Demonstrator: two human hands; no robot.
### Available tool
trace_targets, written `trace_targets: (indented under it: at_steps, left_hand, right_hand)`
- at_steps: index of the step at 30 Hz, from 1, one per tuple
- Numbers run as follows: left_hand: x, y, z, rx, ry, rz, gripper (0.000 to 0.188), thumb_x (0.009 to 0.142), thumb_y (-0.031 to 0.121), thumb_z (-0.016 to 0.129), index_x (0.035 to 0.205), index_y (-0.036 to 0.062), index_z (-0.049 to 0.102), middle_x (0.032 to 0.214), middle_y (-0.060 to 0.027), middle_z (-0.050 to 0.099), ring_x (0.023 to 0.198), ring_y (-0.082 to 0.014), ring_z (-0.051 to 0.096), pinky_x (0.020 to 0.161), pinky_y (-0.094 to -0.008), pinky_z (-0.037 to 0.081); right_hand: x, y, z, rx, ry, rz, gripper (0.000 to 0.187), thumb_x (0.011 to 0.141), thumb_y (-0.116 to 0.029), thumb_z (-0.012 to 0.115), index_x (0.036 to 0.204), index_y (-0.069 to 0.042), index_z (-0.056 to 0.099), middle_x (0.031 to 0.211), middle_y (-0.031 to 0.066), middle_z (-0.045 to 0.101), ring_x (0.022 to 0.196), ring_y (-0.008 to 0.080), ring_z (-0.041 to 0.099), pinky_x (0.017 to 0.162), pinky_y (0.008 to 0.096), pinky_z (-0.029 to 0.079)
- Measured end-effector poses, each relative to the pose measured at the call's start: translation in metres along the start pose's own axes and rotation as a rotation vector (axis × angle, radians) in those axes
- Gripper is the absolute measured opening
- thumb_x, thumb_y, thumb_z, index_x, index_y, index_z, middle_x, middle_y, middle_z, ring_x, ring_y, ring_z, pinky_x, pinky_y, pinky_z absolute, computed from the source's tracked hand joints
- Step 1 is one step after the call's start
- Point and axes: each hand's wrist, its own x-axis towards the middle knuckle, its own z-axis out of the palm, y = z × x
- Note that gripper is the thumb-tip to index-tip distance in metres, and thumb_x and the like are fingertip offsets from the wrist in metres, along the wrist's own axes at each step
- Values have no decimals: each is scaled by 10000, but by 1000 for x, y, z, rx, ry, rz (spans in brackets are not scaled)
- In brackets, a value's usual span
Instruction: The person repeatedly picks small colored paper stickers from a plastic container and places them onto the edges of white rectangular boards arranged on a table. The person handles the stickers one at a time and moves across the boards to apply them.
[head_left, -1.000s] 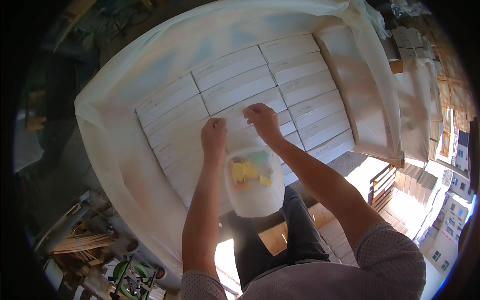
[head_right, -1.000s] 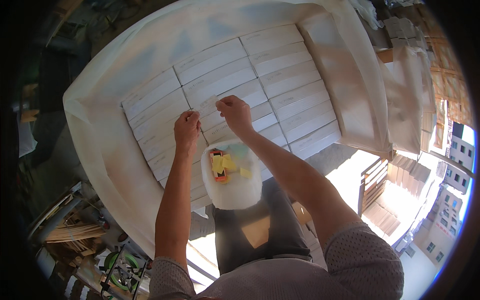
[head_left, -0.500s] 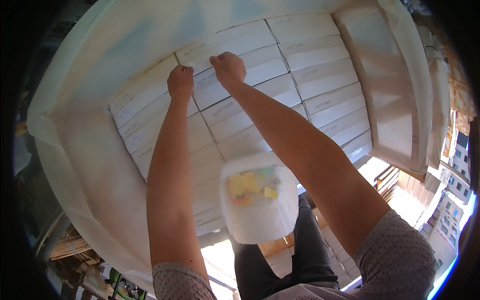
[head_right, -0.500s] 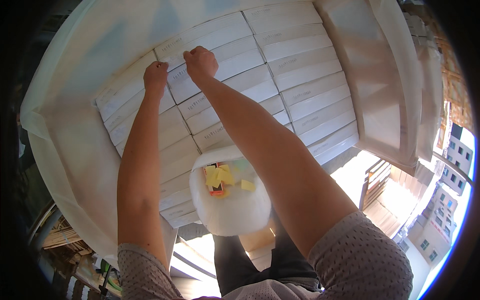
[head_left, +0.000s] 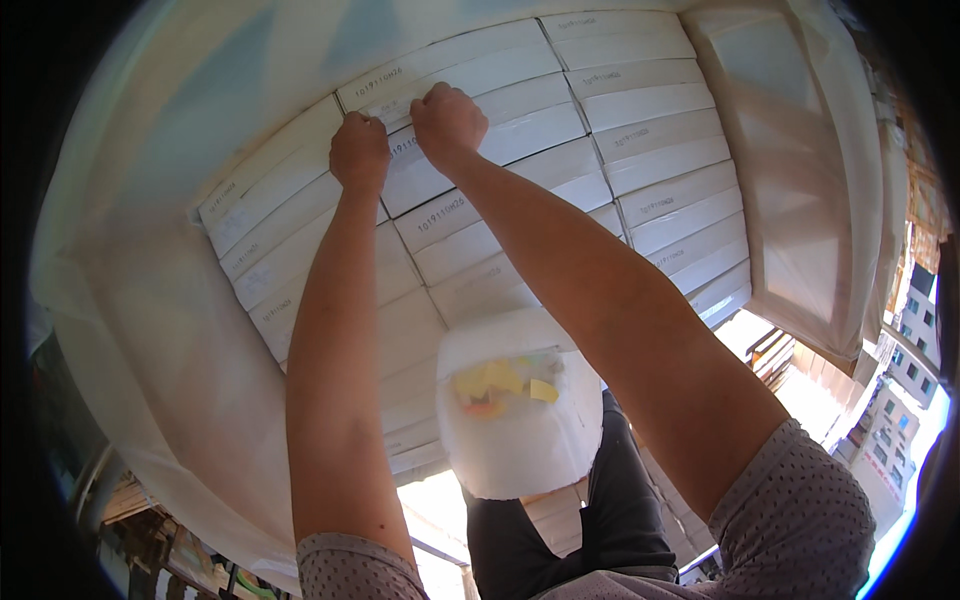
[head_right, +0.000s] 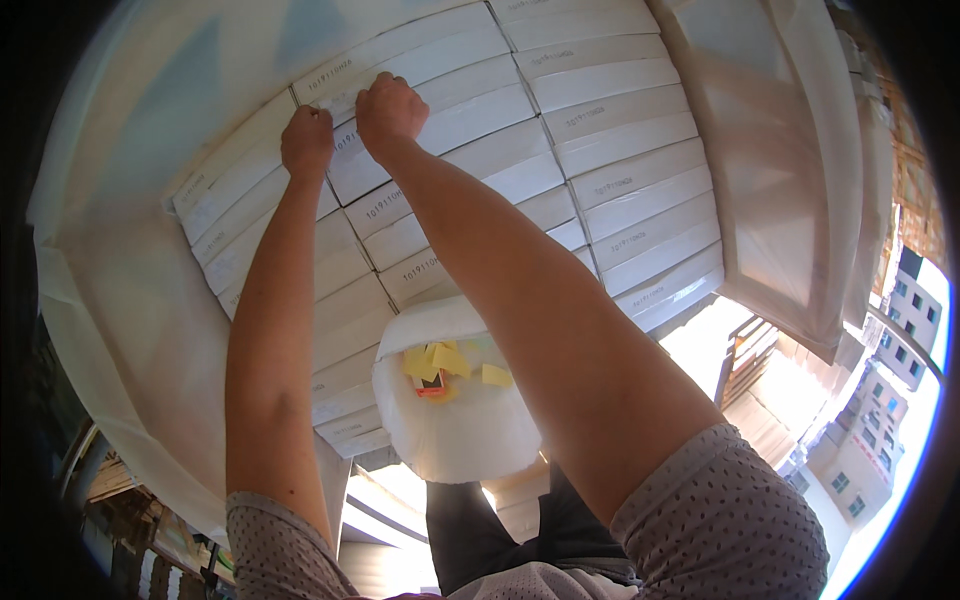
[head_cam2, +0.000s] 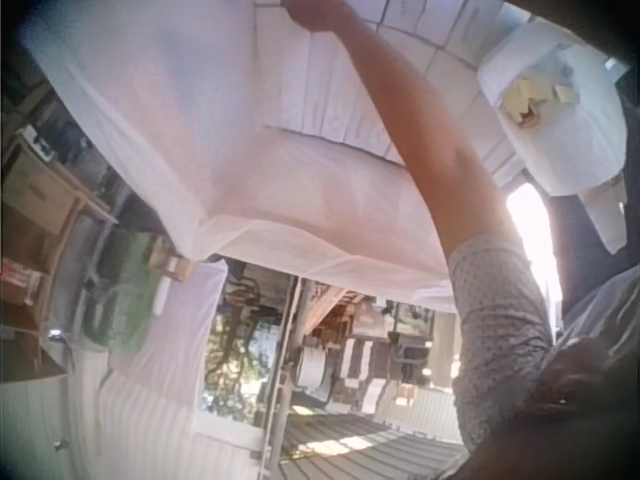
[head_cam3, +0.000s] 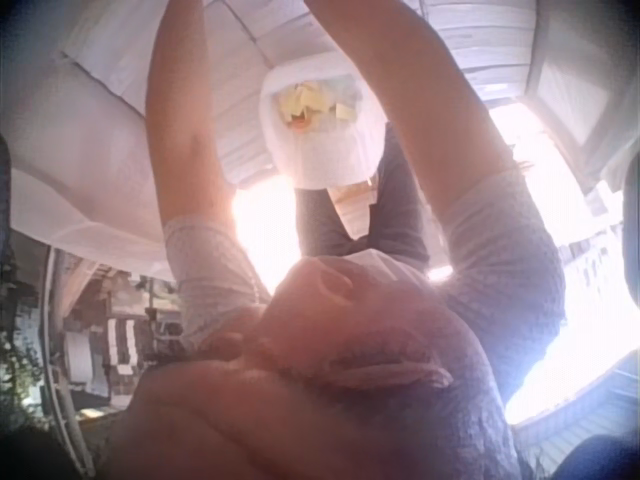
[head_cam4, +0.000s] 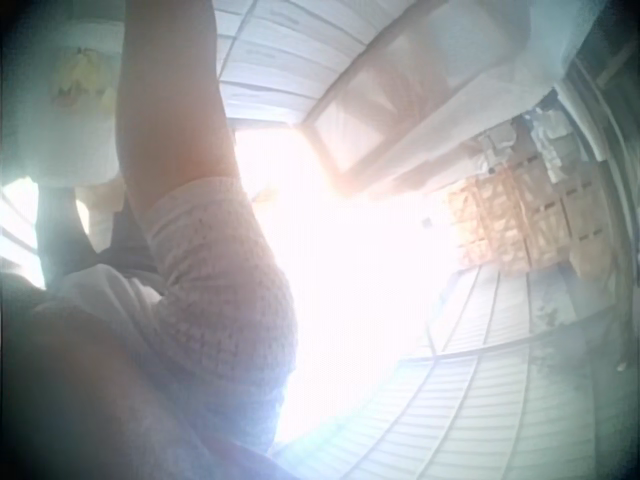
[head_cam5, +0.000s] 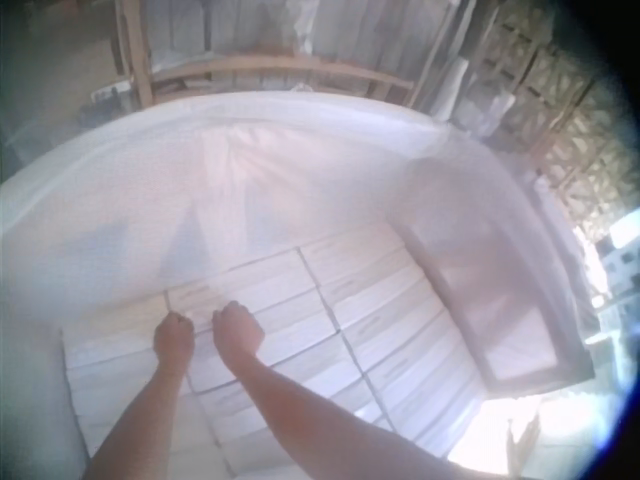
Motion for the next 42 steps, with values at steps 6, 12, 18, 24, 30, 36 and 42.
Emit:
trace_targets:
  at_steps: [6,12,18,24,30,36,42]
  left_hand:
    - [-2,6,-6,113,-52,-143,411,898,420,572,1003,39,682,1004,-181,717,972,-368,682,842,-469,537]
    - [14,0,-16,94,-172,-131,478,897,470,571,1056,35,688,1062,-176,707,997,-363,676,849,-469,535]
    - [31,-20,6,68,-89,-145,476,912,475,553,1010,30,689,1004,-170,717,1003,-377,663,839,-478,522]
    - [-30,-33,-42,-863,-487,-408,415,974,423,532,986,13,602,679,-87,579,515,-161,501,478,-335,402]
    - [-183,5,-122,-1284,-852,-536,450,1023,455,426,1090,35,575,692,-80,593,505,-153,486,449,-306,381]
    - [-262,46,-162,-1424,-973,-653,460,1027,471,391,1094,54,571,741,-95,607,557,-211,567,465,-351,441]
    - [-297,56,-174,-1593,-1136,-660,507,1027,508,349,1102,60,574,784,-100,611,561,-228,590,472,-358,465]
  right_hand:
    - [7,-1,-6,-76,-73,25,224,891,-252,602,1022,-70,592,1012,122,669,931,326,679,802,441,531]
    - [-1,5,-13,-194,-117,-322,239,903,-167,576,1124,-81,600,1075,93,638,991,294,648,795,424,530]
    - [-6,19,-34,-587,-211,-460,360,912,-140,556,1269,-113,592,1141,91,606,1074,281,597,873,397,503]
    - [-55,45,-105,-57,-316,-285,348,899,-212,602,1217,-73,628,1117,103,656,1022,250,630,913,378,489]
    - [-153,44,-190,400,-629,-199,333,811,-208,718,1103,-54,677,1002,67,665,853,205,623,782,317,516]
    - [-210,30,-239,367,-752,-235,328,812,-183,735,1127,-119,668,1027,49,604,921,207,616,812,331,507]
    - [-233,46,-260,496,-792,-92,240,816,-133,726,1038,-53,682,868,49,607,785,132,590,720,289,487]
